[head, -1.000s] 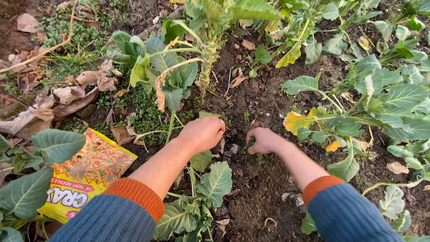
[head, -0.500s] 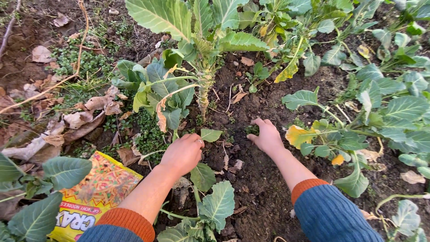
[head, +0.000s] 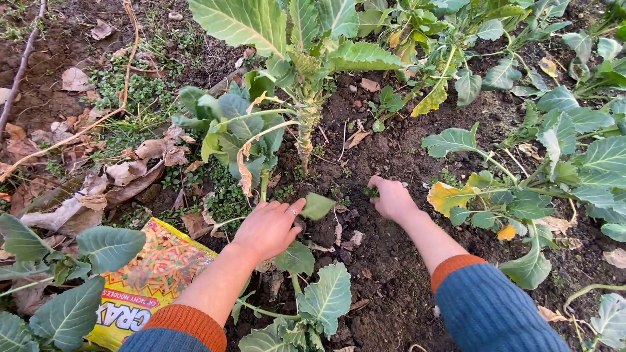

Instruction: The person is weeding a garden bed by hand, pulling out unwanted plants and placing them in a bag.

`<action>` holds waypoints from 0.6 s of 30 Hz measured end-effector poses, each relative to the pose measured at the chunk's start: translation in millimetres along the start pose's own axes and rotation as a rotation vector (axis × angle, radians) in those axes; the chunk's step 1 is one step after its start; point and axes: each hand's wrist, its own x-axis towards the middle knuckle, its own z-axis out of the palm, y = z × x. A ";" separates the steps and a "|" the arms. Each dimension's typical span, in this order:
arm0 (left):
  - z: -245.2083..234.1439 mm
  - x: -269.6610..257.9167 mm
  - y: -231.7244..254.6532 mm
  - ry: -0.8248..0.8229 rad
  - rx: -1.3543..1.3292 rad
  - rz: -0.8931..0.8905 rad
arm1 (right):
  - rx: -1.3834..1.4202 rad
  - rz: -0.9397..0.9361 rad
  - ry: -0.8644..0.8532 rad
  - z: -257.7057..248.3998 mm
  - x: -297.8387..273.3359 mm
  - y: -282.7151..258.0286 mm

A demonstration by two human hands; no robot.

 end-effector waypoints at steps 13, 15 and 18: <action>55.3 20.4 -18.4 0.197 0.060 0.116 | 0.260 -0.011 -0.014 -26.3 -21.3 -105.8; 56.8 20.5 -19.2 0.214 0.058 0.119 | 0.166 -0.073 0.012 -10.4 -12.7 -103.4; 55.9 17.2 -21.2 0.223 0.049 0.142 | 0.229 -0.042 0.055 4.4 1.3 -95.3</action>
